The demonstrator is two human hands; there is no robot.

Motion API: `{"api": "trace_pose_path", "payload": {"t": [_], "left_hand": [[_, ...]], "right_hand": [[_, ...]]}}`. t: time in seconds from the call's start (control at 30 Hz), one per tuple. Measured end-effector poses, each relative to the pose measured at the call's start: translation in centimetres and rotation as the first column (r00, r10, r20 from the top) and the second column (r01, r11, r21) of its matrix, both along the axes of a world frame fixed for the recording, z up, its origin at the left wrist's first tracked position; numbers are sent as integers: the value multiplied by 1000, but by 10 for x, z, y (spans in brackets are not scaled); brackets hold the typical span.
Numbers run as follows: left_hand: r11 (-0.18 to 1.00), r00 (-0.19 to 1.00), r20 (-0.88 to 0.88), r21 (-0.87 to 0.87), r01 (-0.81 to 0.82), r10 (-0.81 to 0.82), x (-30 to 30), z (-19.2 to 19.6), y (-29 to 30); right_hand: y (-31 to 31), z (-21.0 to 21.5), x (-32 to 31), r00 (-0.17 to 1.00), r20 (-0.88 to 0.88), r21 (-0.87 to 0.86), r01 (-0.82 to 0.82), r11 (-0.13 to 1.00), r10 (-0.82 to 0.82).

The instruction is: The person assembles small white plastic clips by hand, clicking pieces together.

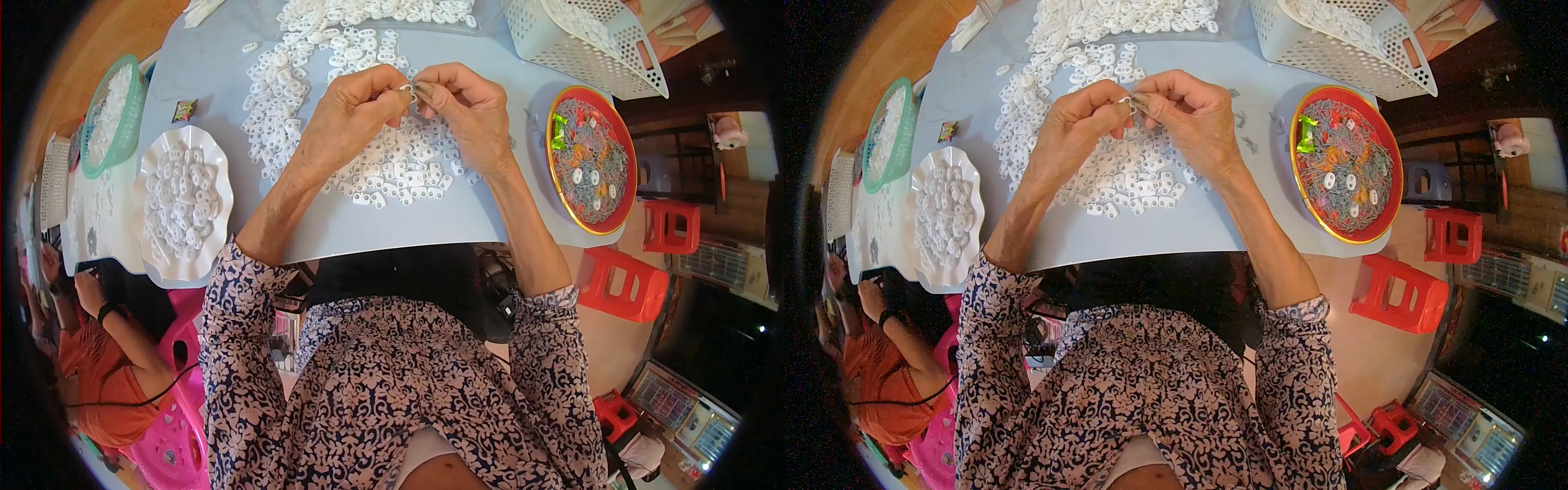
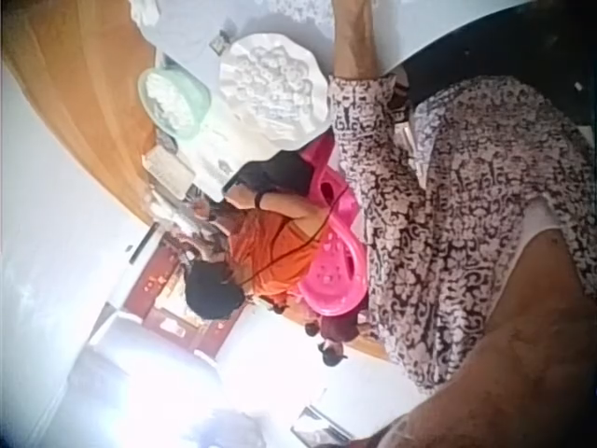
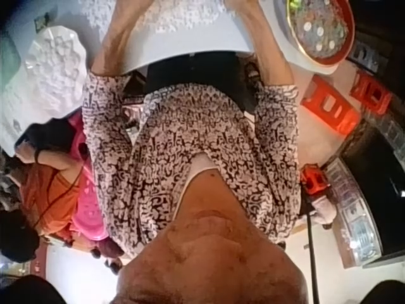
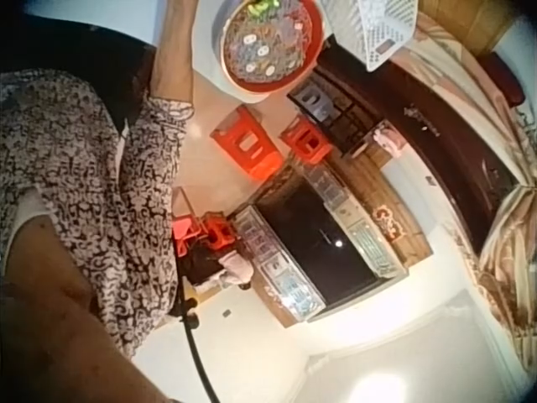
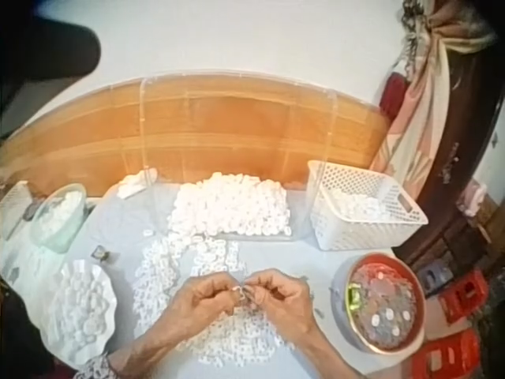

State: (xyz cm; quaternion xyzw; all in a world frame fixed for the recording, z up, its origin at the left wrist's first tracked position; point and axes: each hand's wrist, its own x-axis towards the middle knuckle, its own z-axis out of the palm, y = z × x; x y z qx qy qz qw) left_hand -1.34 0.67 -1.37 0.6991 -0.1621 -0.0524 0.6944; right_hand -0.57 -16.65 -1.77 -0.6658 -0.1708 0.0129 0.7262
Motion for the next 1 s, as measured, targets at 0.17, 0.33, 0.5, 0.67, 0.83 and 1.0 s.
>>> {"api": "trace_pose_path", "payload": {"t": [0.17, 0.33, 0.5, 0.67, 0.83, 1.0], "left_hand": [[999, 1000, -25, 31, 20, -20, -1, 0, 2], [998, 1000, -15, 61, -23, 24, -4, 0, -3], [979, 984, 170, 181, -88, 57, -3, -6, -3], [997, 1000, -11, 73, -26, 26, -1, -5, -2], [996, 999, -26, 82, 27, -25, -2, -3, 1], [999, 999, -10, -2, -38, 38, -7, -2, -7]], "right_hand": [[2, 2, -2, 999, -43, -1, 14, 1000, -14], [5, 0, -3, 996, -20, -85, 87, 993, -89], [3, 1, -6, 995, 10, -159, 102, 982, -102], [4, 4, -5, 993, -79, 25, 85, 996, -83], [1, 0, -4, 996, -29, -71, 78, 994, -80], [3, 3, -8, 995, -19, -83, 99, 992, -101]]}}
